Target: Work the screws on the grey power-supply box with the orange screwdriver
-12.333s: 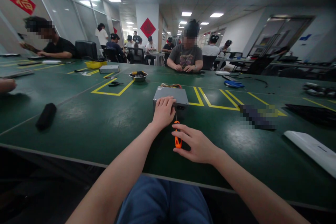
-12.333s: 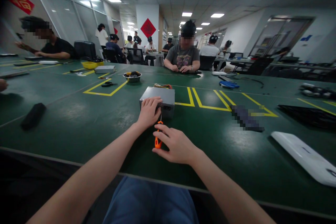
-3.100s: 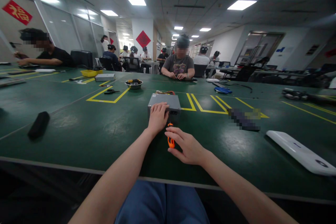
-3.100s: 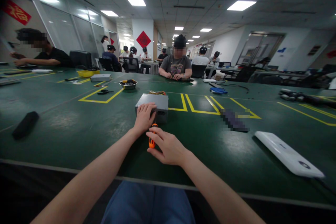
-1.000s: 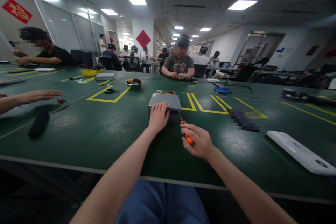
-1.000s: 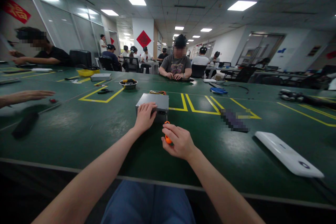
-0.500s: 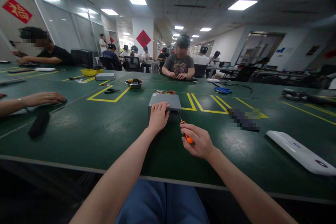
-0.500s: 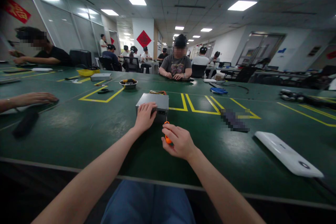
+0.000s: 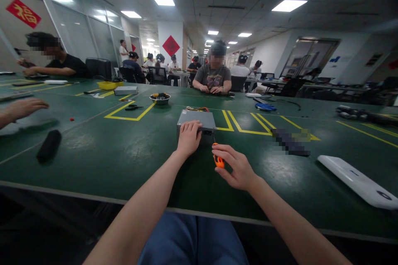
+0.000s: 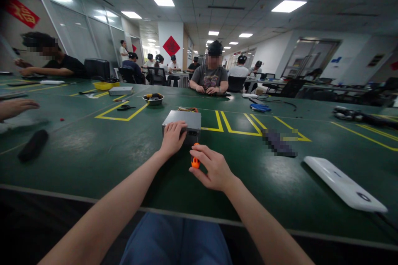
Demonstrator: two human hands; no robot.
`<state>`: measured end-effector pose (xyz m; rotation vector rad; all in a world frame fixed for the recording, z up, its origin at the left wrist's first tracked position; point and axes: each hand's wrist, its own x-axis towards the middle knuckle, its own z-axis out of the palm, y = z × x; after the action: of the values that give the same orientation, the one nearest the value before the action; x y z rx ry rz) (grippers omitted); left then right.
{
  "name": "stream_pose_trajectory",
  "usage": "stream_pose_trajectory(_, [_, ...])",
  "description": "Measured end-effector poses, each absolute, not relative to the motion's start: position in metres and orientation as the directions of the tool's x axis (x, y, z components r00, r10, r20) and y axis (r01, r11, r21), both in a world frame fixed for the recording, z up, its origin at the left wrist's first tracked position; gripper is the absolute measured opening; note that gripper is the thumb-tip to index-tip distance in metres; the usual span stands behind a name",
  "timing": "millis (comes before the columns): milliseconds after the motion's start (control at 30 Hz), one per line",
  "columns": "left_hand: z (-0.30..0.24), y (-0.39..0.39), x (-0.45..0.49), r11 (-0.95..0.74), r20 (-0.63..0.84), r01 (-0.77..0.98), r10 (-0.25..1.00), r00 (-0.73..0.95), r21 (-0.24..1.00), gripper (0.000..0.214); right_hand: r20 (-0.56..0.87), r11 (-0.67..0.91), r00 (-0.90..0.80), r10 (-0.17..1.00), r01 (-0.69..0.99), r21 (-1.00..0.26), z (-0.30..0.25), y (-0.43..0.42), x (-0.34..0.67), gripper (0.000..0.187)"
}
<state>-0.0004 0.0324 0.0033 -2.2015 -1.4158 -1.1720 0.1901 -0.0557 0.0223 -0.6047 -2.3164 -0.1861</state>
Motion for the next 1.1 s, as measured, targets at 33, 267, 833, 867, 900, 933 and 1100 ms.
stream_pose_trajectory(33, [0.003, 0.033, 0.0, -0.484, 0.749, 0.854, 0.634, 0.194, 0.189, 0.023, 0.697, 0.88, -0.613, 0.373, 0.473, -0.056, 0.021, -0.056, 0.189, 0.031])
stream_pose_trajectory(267, [0.003, 0.033, -0.001, -0.485, 0.755, 0.855, 0.626, 0.192, 0.184, 0.023, 0.681, 0.889, -0.6, 0.42, 0.421, -0.179, 0.016, -0.054, 0.191, 0.035])
stream_pose_trajectory(833, [0.005, 0.031, 0.0, -0.489, 0.752, 0.851, 0.63, 0.193, 0.191, 0.024, 0.717, 0.909, -0.59, 0.372, 0.387, -0.154, 0.01, -0.056, 0.197, 0.039])
stream_pose_trajectory(867, [0.005, 0.031, 0.0, -0.49, 0.752, 0.851, 0.629, 0.195, 0.19, 0.024, 0.703, 0.906, -0.605, 0.374, 0.401, -0.136, 0.011, -0.056, 0.197, 0.037])
stream_pose_trajectory(900, [0.005, 0.031, 0.0, -0.49, 0.753, 0.851, 0.628, 0.195, 0.188, 0.024, 0.695, 0.9, -0.613, 0.376, 0.42, -0.116, 0.012, -0.056, 0.197, 0.035])
stream_pose_trajectory(933, [0.005, 0.031, 0.0, -0.489, 0.754, 0.852, 0.627, 0.195, 0.186, 0.024, 0.697, 0.893, -0.609, 0.379, 0.438, -0.103, 0.012, -0.056, 0.196, 0.033])
stream_pose_trajectory(1100, [0.004, 0.032, 0.0, -0.481, 0.751, 0.858, 0.63, 0.196, 0.179, 0.023, 0.793, 0.893, -0.477, 0.38, 0.412, -0.181, 0.008, -0.052, 0.192, 0.032])
